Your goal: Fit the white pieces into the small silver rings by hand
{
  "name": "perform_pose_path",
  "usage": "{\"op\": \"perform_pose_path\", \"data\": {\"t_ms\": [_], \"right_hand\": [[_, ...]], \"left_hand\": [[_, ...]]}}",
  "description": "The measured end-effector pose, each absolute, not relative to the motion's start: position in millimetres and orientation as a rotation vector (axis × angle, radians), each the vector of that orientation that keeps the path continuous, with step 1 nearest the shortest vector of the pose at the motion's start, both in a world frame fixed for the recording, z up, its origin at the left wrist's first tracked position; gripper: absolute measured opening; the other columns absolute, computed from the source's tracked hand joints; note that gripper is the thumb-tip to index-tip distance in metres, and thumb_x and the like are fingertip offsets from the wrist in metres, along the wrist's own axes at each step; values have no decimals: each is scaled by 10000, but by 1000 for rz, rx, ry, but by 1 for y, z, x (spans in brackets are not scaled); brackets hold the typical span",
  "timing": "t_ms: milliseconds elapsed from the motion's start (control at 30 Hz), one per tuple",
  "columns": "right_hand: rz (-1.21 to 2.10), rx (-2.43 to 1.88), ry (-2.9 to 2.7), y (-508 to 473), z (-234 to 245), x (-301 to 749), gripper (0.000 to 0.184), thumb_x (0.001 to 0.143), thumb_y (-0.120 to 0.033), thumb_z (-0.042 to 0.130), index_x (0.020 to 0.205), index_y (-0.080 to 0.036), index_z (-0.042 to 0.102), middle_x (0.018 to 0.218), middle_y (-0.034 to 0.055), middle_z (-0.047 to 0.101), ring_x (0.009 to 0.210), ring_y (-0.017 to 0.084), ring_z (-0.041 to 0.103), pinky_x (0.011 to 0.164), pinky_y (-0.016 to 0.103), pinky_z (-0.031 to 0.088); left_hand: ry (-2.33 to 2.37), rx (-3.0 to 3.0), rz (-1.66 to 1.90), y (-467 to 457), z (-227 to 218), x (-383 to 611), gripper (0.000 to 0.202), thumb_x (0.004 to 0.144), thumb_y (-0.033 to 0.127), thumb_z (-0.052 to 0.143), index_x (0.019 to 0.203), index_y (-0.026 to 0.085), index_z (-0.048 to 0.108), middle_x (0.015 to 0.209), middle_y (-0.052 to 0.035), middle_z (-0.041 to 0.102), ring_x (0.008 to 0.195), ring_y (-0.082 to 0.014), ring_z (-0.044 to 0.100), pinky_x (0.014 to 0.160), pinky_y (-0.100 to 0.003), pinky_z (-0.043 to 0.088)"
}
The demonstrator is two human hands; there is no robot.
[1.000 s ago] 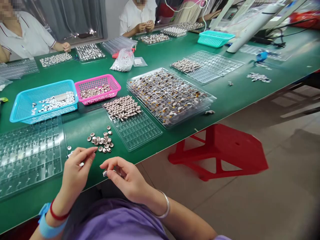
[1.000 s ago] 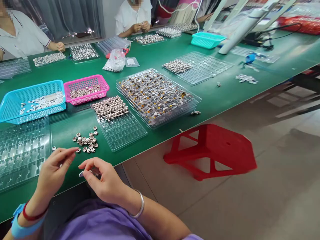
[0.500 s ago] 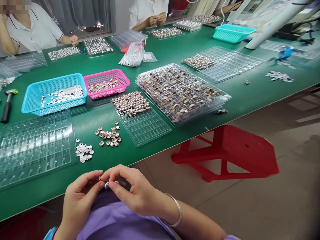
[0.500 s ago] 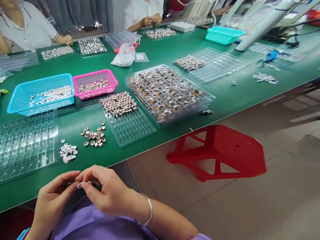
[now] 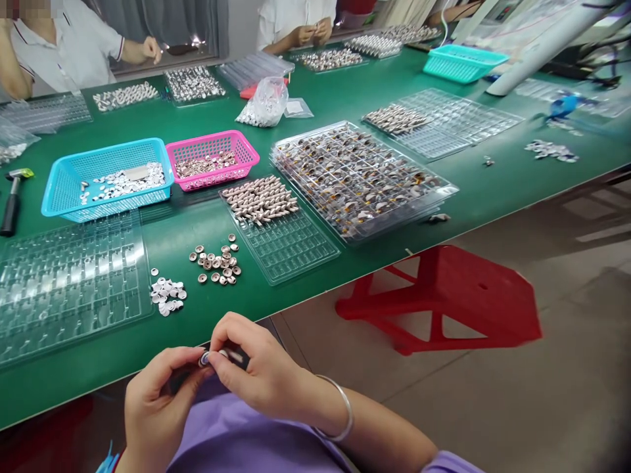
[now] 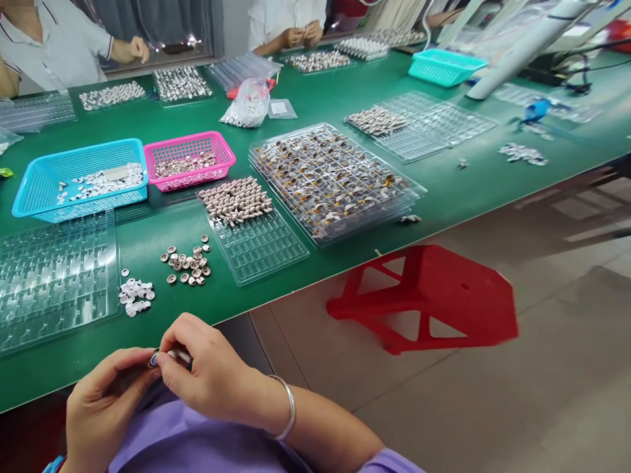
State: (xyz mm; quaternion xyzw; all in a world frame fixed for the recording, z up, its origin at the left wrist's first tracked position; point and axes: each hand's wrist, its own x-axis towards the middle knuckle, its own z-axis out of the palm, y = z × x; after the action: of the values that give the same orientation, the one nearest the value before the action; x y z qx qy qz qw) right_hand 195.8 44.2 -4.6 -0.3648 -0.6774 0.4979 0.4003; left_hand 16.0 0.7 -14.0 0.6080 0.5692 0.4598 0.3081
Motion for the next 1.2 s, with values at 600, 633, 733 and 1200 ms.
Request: {"op": "perform_pose_path", "data": {"t_ms": [600,633,733,1200], "right_hand": [[1263,-888,-1754,43,-2,194,88,871,-168,531,805,-205,486,783,3,496,683,128,472,613,245,411],[1317,-903,-1716,43,-2,194,88,866,-179,544,808,-206,483,768,-8,485,657,119,459,589,238,398],[1519,-921,-1580,44,-3,193,89,844,-202,580,835,-202,492,723,-37,478,597,95,427,537,219,370],[2110,-819,-1144,47,-6,200,390,776,-497,746,835,-160,559,733,-30,561,611,76,527,602,219,445]], "left_hand": [[1475,1878,1247,2,-7,19,200,793,118,708,920,268,747,834,9,772,708,-139,737,678,-194,611],[1483,1885,1246,1,-7,18,203,794,115,704,919,268,748,837,7,772,706,-142,738,670,-199,613],[1498,1912,1232,-1,-7,16,211,802,108,690,921,272,749,839,-3,768,705,-155,738,645,-218,617],[1310,1793,1189,3,0,20,239,800,89,697,930,287,728,783,15,704,657,-140,694,553,-202,586]]}}
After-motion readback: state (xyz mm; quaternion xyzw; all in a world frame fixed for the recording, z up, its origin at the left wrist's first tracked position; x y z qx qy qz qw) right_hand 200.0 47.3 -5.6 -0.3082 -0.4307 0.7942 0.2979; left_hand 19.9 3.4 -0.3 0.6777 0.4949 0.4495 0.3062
